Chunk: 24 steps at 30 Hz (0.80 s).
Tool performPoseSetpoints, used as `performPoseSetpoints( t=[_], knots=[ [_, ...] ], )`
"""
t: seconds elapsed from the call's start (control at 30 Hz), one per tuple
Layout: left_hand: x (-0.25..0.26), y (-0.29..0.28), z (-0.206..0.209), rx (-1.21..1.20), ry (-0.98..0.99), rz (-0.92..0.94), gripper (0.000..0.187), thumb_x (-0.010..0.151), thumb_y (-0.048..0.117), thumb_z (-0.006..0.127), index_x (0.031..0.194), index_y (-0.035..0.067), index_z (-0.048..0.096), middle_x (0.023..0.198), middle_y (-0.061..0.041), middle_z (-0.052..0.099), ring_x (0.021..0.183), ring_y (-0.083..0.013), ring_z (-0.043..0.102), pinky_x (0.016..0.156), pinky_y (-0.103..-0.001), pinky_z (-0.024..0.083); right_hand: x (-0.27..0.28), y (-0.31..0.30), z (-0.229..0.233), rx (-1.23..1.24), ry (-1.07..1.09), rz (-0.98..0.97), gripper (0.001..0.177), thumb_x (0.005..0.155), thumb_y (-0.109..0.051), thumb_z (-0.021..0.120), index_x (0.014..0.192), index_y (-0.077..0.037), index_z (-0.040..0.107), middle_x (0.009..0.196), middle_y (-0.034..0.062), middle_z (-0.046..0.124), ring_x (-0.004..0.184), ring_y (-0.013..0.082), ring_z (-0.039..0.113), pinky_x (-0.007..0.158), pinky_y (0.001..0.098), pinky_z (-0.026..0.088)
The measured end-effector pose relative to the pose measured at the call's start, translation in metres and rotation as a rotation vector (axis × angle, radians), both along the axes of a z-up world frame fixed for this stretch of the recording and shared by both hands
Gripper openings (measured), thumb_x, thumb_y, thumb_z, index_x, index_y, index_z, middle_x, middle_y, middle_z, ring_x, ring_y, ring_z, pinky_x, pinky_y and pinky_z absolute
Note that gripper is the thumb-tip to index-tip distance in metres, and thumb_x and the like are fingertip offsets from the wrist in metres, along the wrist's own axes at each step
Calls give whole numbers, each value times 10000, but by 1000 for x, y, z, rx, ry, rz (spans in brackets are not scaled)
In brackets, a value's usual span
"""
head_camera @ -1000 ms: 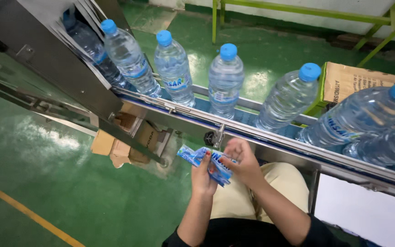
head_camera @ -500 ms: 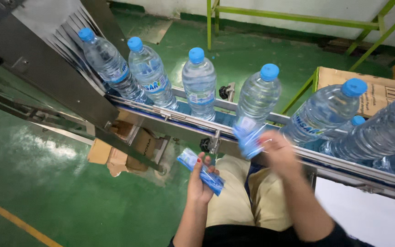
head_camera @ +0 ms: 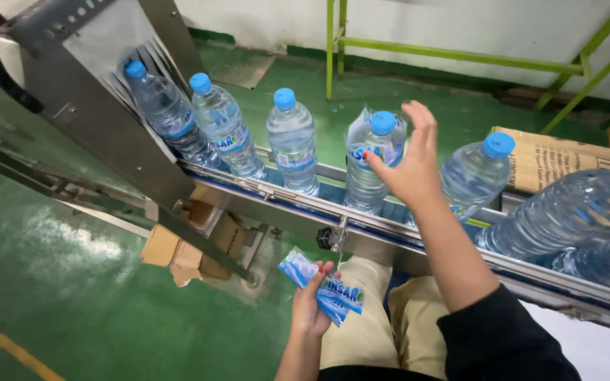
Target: The person applies plastic labels to water bottles on a conveyor belt by hand, then takes a labeled bottle and places it into a collection tray.
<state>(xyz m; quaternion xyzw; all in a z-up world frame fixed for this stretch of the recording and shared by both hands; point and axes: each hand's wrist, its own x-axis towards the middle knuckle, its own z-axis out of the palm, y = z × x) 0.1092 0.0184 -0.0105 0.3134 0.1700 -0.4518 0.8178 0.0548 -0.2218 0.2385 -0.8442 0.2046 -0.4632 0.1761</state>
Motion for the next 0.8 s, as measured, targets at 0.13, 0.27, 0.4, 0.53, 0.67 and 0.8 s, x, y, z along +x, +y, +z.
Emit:
performPoseSetpoints(
  t=[0.13,0.27,0.4,0.53,0.67,0.8],
  knots=[
    [0,1,14,21,26,-6,329,919,48,685,1244,63,630,1135,-178,747,978,-346,680,898,-458,529,19,5,-25,294,104,2,1035,795,-367,865,1569,-173,206,1634,170,345,1427,411,457,1140,528,383],
    [-2,-1,16,9,57,-7,368,893,36,695,1251,52,614,1154,-192,738,968,-352,680,855,-459,535,39,-4,-68,177,-80,33,1050,858,-383,834,1598,-69,159,1632,233,297,1510,405,358,1246,504,302],
    [-1,3,8,20,52,-9,377,899,40,691,1267,60,610,1156,-197,737,1007,-364,677,891,-463,523,53,-4,-65,206,-59,93,1083,836,-387,858,1602,-108,145,1634,239,310,1504,411,369,1248,506,300],
    [-1,2,-1,-1,23,12,369,890,26,697,1252,42,629,1127,-207,742,908,-324,675,804,-417,534,70,0,-97,361,-52,71,1174,757,-397,894,1609,-215,106,1666,228,284,1444,447,459,1158,550,408],
    [2,8,-5,-15,-22,9,388,879,25,700,1261,33,632,1134,-250,734,882,-319,685,812,-400,543,81,3,-113,425,-20,32,1296,721,-422,918,1624,-192,17,1690,203,267,1414,420,513,1122,518,447],
    [4,12,-5,30,-30,52,358,903,20,701,1259,27,656,1077,-223,738,929,-332,698,838,-423,561,89,15,-103,475,44,54,1275,724,-436,909,1620,-240,24,1675,242,274,1430,473,451,1129,599,418]
  ],
)
